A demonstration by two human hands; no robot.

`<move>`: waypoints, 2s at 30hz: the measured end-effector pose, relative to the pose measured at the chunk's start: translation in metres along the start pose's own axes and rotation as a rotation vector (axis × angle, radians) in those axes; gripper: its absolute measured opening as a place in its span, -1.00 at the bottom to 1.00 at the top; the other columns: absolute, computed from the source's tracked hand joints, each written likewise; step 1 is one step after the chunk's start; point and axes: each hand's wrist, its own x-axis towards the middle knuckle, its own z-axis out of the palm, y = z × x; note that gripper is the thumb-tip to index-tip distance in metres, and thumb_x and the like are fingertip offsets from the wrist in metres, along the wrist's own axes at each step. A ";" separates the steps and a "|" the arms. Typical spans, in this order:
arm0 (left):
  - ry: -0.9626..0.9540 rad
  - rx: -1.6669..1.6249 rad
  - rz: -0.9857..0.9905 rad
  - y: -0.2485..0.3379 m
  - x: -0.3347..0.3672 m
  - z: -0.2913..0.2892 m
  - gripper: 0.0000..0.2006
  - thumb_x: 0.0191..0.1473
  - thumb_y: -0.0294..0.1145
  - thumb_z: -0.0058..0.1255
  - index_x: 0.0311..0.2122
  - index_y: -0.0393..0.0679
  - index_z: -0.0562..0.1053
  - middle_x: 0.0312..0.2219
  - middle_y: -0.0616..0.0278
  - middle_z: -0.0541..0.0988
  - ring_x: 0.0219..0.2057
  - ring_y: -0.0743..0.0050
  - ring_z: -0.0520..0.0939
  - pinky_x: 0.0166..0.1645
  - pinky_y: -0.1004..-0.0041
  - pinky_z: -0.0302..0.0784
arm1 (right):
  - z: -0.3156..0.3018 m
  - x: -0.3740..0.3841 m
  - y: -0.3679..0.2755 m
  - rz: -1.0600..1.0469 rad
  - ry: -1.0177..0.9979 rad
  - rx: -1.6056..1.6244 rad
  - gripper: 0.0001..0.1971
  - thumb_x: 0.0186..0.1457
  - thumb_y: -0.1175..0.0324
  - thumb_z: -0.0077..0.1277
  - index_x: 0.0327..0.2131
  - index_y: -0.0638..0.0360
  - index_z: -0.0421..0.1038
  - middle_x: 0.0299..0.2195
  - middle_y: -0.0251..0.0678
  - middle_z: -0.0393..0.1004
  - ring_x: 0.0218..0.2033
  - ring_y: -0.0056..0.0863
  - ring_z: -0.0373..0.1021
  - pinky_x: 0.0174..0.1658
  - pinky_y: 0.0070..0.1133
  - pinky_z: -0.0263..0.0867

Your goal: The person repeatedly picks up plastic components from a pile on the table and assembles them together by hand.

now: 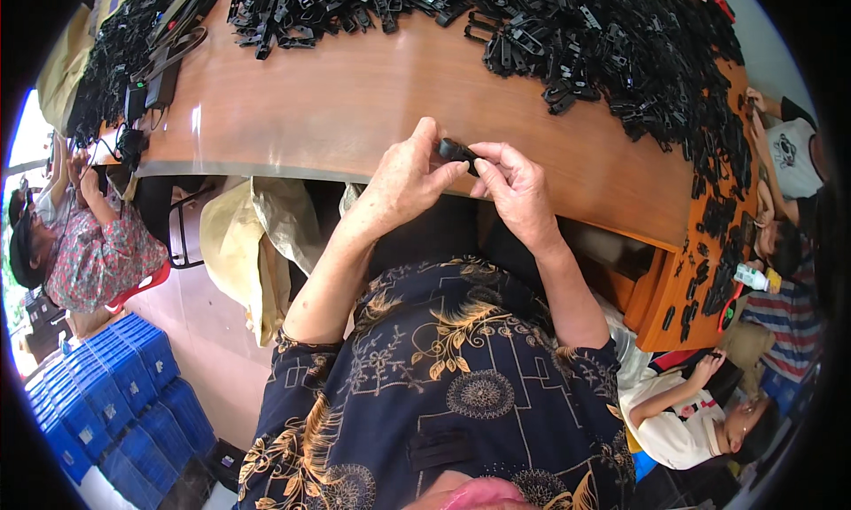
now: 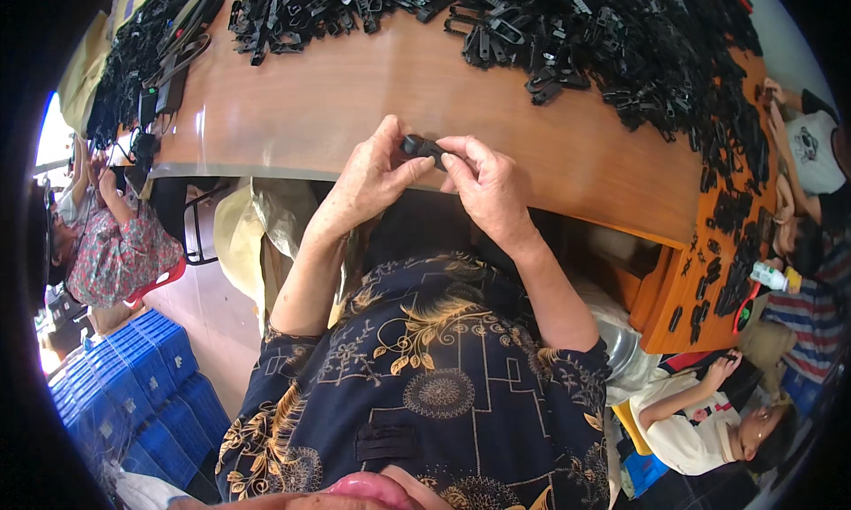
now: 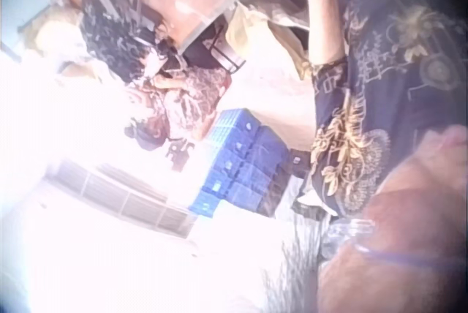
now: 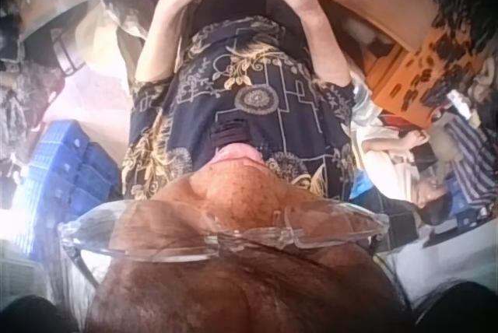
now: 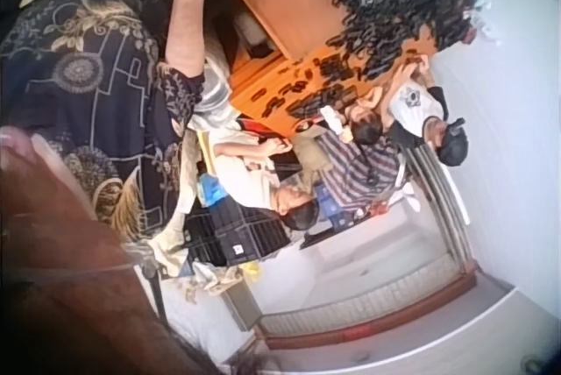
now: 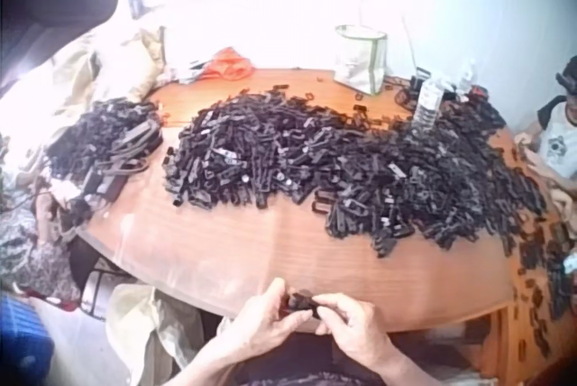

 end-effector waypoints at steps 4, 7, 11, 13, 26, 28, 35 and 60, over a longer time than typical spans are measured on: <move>-0.075 0.097 -0.002 -0.012 0.012 0.010 -0.74 0.10 -0.39 0.13 -0.23 -0.28 0.32 -0.48 0.12 0.52 -0.46 0.40 0.48 -0.34 0.42 0.42 | -0.006 -0.001 0.009 -0.109 0.058 -0.200 -0.84 0.13 0.56 0.02 -0.19 0.28 0.47 -0.46 -0.26 0.53 -0.58 -0.58 0.45 -0.48 -0.63 0.36; -0.128 -0.007 0.079 -0.020 0.018 0.017 -0.73 0.13 -0.38 0.09 -0.15 -0.29 0.34 -0.44 0.07 0.50 -0.40 0.35 0.50 -0.27 0.42 0.42 | -0.008 -0.001 0.004 -0.141 0.066 -0.248 -0.83 0.11 0.58 0.03 -0.19 0.29 0.46 -0.47 -0.24 0.50 -0.58 -0.52 0.45 -0.47 -0.61 0.37; -0.069 -0.245 0.143 -0.018 0.020 0.028 -0.64 0.11 -0.43 0.12 -0.02 -0.26 0.32 -0.32 0.14 0.53 -0.27 0.42 0.54 -0.16 0.47 0.45 | -0.014 0.001 -0.009 -0.114 0.011 -0.190 -0.86 0.12 0.58 0.03 -0.22 0.32 0.46 -0.41 -0.27 0.46 -0.53 -0.54 0.45 -0.43 -0.63 0.38; -0.095 -0.377 0.046 -0.016 0.023 0.031 -0.60 0.09 -0.47 0.13 0.02 -0.25 0.30 -0.27 0.13 0.54 -0.21 0.41 0.56 -0.11 0.45 0.48 | -0.016 0.004 -0.008 -0.099 0.018 -0.046 -0.86 0.15 0.60 0.00 -0.20 0.32 0.46 -0.37 -0.33 0.43 -0.51 -0.61 0.42 -0.42 -0.68 0.36; -0.024 -0.830 -0.053 -0.017 0.049 0.047 -0.52 0.11 -0.47 0.14 0.12 -0.18 0.27 -0.36 0.36 0.47 -0.33 0.68 0.46 -0.18 0.64 0.37 | -0.028 0.027 0.012 0.216 0.085 0.582 -0.89 0.16 0.49 0.07 -0.26 0.24 0.37 -0.47 -0.42 0.45 -0.58 -0.76 0.33 -0.52 -0.74 0.29; -0.032 -0.895 -0.086 -0.013 0.053 0.050 -0.66 0.13 -0.45 0.13 -0.01 -0.18 0.34 -0.38 0.38 0.46 -0.34 0.68 0.50 -0.21 0.59 0.49 | -0.030 0.027 0.012 0.216 0.081 0.520 -0.88 0.17 0.47 0.08 -0.25 0.25 0.37 -0.48 -0.42 0.45 -0.58 -0.75 0.34 -0.53 -0.74 0.28; -0.159 -1.015 -0.314 -0.007 0.076 0.052 -0.82 0.22 -0.31 0.04 -0.40 -0.10 0.36 -0.56 0.33 0.48 -0.50 0.55 0.59 -0.40 0.54 0.56 | -0.116 0.033 0.002 -0.274 0.329 -0.699 -0.74 -0.03 0.50 0.17 -0.21 0.16 0.43 -0.25 -0.29 0.45 -0.28 -0.40 0.44 -0.30 -0.54 0.39; 0.155 0.498 0.252 0.003 0.089 0.041 -0.87 0.04 -0.36 0.06 -0.37 -0.18 0.44 -0.41 0.05 0.55 -0.36 -0.05 0.58 -0.27 0.17 0.46 | -0.190 0.045 0.010 -0.275 0.462 -0.714 -0.89 0.12 0.56 -0.01 -0.26 0.24 0.45 -0.33 -0.23 0.51 -0.39 -0.37 0.47 -0.31 -0.54 0.38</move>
